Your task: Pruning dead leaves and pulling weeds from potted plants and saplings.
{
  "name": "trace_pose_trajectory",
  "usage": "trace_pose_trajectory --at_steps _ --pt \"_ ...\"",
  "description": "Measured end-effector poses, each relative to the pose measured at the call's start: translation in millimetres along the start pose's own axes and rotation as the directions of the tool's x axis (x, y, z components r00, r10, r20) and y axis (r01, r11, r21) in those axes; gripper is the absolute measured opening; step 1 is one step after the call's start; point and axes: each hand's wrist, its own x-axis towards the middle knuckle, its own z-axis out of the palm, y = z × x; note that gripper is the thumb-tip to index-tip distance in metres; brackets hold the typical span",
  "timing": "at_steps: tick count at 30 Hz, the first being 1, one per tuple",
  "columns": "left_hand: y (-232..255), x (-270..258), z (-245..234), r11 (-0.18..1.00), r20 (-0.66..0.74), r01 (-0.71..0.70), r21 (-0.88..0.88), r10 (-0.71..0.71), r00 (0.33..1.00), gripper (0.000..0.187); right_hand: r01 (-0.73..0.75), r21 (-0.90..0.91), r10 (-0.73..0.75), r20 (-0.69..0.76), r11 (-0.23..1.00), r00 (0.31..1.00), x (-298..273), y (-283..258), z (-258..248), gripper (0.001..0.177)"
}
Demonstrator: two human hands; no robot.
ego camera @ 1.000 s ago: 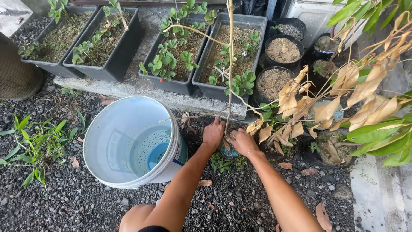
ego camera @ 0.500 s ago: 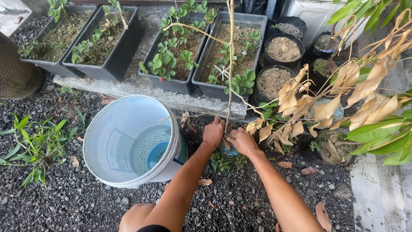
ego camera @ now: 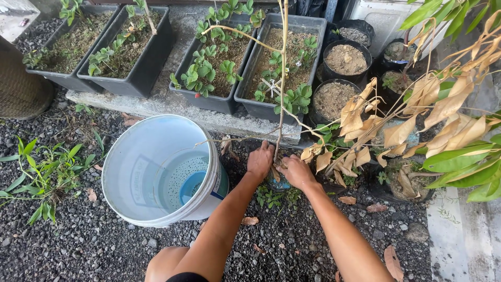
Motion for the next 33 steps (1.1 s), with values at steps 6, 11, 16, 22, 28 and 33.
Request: trace_pose_trajectory --at_steps 6,11,16,22,28,33 --pt "3 -4 -11 0.998 0.043 0.03 -0.062 -0.027 0.999 0.015 0.005 -0.001 -0.005 0.0 1.0 1.0 0 0 -1 0.055" --pt "-7 0 2 0.983 0.012 0.051 -0.175 -0.05 0.999 0.015 0.052 -0.018 -0.053 -0.007 0.998 0.999 9 7 2 0.047" --pt "-27 -1 20 0.876 -0.061 0.067 -0.477 -0.109 0.992 0.017 0.073 0.105 -0.072 -0.013 0.992 0.997 42 55 33 0.046" --pt "-46 3 11 0.798 -0.347 -0.057 -0.6 -0.195 0.917 0.008 0.069 0.18 -0.048 -0.115 0.981 0.992 58 80 37 0.023" --pt "-27 -11 -23 0.698 -0.171 0.11 -0.707 -0.32 0.932 0.011 0.073 0.314 0.042 -0.343 0.947 0.938 57 66 32 0.016" --pt "-9 -20 -48 0.722 0.061 0.225 -0.654 -0.246 0.967 0.019 0.182 -0.067 -0.187 -0.07 0.981 0.98 13 16 -13 0.036"
